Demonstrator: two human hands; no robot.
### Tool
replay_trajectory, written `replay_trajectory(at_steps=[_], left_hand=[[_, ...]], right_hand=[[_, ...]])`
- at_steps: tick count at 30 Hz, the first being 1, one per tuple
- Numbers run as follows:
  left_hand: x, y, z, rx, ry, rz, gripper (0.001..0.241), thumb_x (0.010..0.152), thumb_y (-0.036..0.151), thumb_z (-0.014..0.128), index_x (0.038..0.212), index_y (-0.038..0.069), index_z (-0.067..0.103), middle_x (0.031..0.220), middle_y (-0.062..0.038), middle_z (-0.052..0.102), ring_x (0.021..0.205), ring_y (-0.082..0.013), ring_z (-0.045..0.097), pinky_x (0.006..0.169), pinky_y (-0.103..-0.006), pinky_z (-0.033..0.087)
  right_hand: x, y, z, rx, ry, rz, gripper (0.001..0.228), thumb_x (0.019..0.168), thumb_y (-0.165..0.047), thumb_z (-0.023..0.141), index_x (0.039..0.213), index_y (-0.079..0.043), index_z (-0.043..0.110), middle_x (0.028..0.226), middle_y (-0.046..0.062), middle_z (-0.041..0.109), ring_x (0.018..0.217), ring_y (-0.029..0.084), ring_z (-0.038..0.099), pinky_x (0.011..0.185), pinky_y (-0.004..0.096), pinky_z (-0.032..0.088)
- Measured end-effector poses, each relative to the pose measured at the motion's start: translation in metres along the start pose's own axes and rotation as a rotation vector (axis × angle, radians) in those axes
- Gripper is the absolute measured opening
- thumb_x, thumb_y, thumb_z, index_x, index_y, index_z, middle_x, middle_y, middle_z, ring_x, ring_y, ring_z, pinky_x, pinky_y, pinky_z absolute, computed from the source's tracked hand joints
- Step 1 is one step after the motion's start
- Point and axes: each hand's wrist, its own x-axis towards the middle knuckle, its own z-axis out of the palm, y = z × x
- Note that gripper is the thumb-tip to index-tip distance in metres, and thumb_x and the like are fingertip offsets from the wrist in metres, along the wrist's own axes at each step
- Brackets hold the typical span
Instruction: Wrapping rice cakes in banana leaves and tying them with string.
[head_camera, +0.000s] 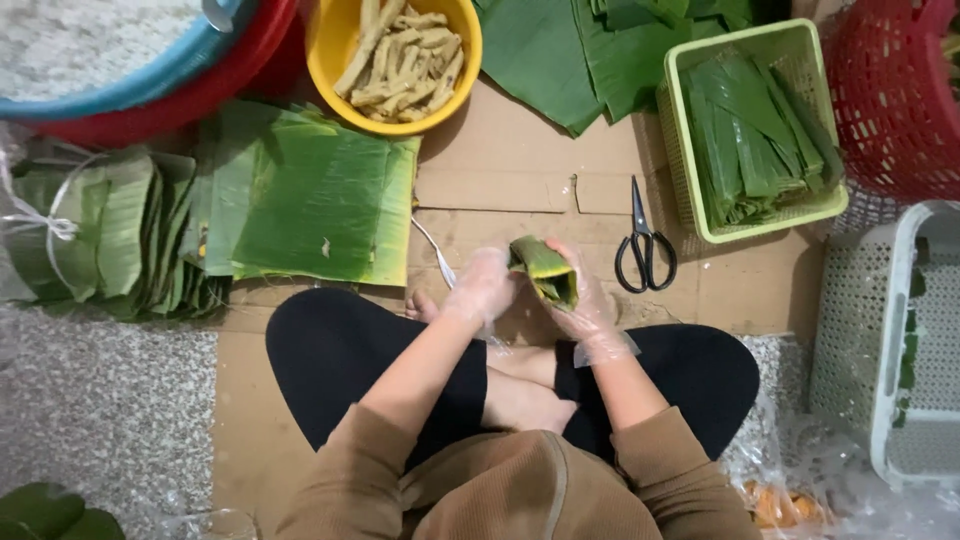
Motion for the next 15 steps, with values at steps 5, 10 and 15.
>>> replay_trajectory(at_steps=[5, 10, 15], left_hand=[[-0.026, -0.001, 0.009, -0.519, 0.446, 0.572, 0.088, 0.083, -0.002, 0.059, 0.160, -0.004, 0.016, 0.146, -0.035, 0.047, 0.122, -0.0430, 0.057, 0.104, -0.0398, 0.046], [0.002, -0.005, 0.033, -0.779, 0.193, 0.644, 0.063, 0.087, -0.003, 0.065, 0.144, 0.004, 0.040, 0.130, -0.018, 0.064, 0.120, -0.0261, 0.062, 0.103, -0.0363, 0.049], [-0.009, -0.009, 0.023, -0.548, 0.394, 0.559, 0.088, 0.093, 0.007, 0.059, 0.167, 0.013, 0.011, 0.164, -0.019, 0.033, 0.151, -0.0281, 0.034, 0.132, -0.0369, 0.016]], right_hand=[[0.009, 0.001, 0.005, 0.002, -0.087, 0.347, 0.098, 0.063, 0.000, 0.089, 0.150, -0.024, 0.052, 0.143, 0.018, 0.056, 0.134, 0.030, 0.055, 0.113, 0.042, 0.045], [0.016, 0.006, 0.006, -0.139, -0.129, 0.160, 0.079, 0.077, -0.006, 0.081, 0.148, -0.011, 0.046, 0.134, 0.023, 0.062, 0.123, 0.037, 0.061, 0.104, 0.043, 0.051], [0.020, -0.011, 0.004, -0.194, -0.203, 0.054, 0.073, 0.081, -0.005, 0.079, 0.145, -0.005, 0.043, 0.138, 0.017, 0.058, 0.123, 0.030, 0.062, 0.102, 0.036, 0.050]])
